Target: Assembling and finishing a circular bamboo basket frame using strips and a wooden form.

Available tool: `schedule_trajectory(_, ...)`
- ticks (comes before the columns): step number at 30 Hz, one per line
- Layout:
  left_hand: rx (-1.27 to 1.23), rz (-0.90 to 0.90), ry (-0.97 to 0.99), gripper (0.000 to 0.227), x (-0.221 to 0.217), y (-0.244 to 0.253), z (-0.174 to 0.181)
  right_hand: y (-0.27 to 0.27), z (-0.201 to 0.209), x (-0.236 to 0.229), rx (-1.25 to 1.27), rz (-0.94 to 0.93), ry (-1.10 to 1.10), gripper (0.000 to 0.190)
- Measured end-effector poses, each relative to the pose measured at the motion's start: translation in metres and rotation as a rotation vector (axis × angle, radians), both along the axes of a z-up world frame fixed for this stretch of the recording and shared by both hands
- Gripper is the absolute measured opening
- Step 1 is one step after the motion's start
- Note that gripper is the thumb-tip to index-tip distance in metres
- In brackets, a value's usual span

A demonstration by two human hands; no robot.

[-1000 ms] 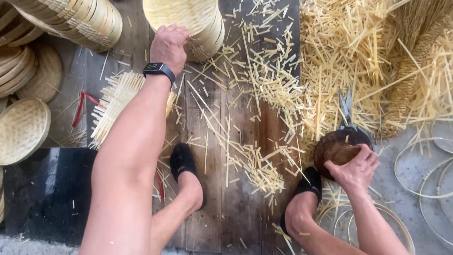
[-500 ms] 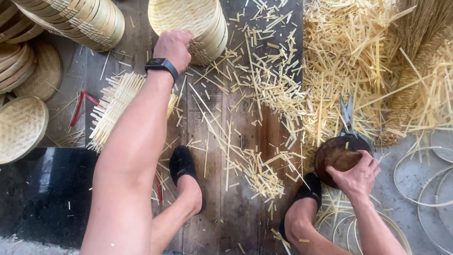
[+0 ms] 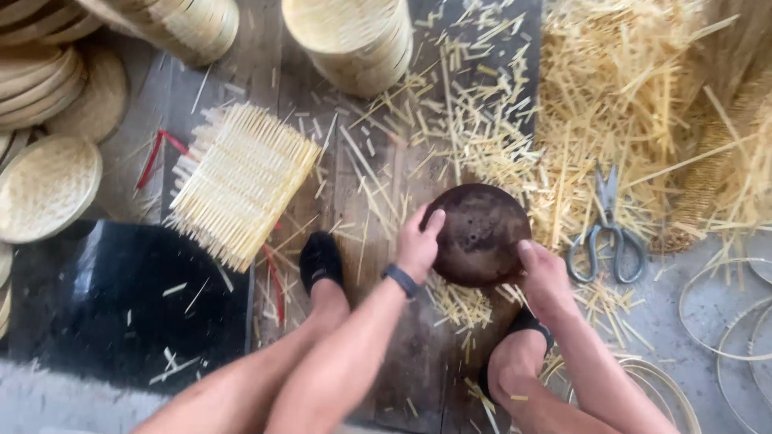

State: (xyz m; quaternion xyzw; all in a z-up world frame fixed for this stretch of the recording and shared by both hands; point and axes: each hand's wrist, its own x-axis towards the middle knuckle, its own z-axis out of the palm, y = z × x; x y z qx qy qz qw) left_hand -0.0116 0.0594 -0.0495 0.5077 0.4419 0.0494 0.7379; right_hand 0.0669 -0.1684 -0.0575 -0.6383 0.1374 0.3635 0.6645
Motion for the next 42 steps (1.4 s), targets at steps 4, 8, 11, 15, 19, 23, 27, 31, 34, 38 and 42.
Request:
schedule_trajectory(4,0.696,-0.355,0.107,0.057,-0.014,0.087,-0.023,0.020,0.012,-0.010,-0.207,0.200,-0.077,0.042)
schedule_trajectory(8,1.366,-0.399,0.559,0.069,-0.060,0.221,-0.016,-0.002,0.001,-0.010,-0.222,0.162,-0.005,0.041)
schedule_trajectory(11,1.281,-0.506,0.852,0.094,-0.088,0.268,0.023,-0.023,-0.014,-0.012,-0.224,0.146,0.031,0.040)
schedule_trajectory(15,0.913,-0.609,0.944,0.068,-0.106,0.293,0.046,-0.030,-0.018,-0.013,-0.199,0.116,0.043,0.040)
schedule_trajectory(19,0.945,-0.498,0.747,0.070,-0.126,0.329,0.032,-0.029,-0.014,-0.014,-0.178,0.104,0.057,0.042)
schedule_trajectory(23,0.936,-0.474,0.642,0.053,-0.130,0.330,0.045,-0.030,-0.018,-0.014,-0.157,0.082,0.086,0.041)
schedule_trajectory(27,0.941,-0.330,0.515,0.027,-0.137,0.328,0.017,-0.030,-0.017,-0.015,-0.169,0.071,0.104,0.040)
schedule_trajectory(31,0.730,-0.304,0.576,0.020,-0.128,0.274,0.040,-0.030,-0.014,-0.015,-0.176,0.077,0.105,0.039)
schedule_trajectory(34,1.082,-0.439,0.469,0.023,-0.128,0.253,0.045,-0.030,-0.015,-0.016,-0.171,0.075,0.118,0.039)
schedule_trajectory(38,0.957,-0.411,0.581,0.023,-0.120,0.251,0.043,-0.035,-0.020,-0.017,-0.146,0.072,0.115,0.038)
schedule_trajectory(42,1.372,-0.101,0.605,0.030,-0.116,0.260,0.048,-0.038,-0.019,-0.015,-0.136,0.049,0.115,0.037)
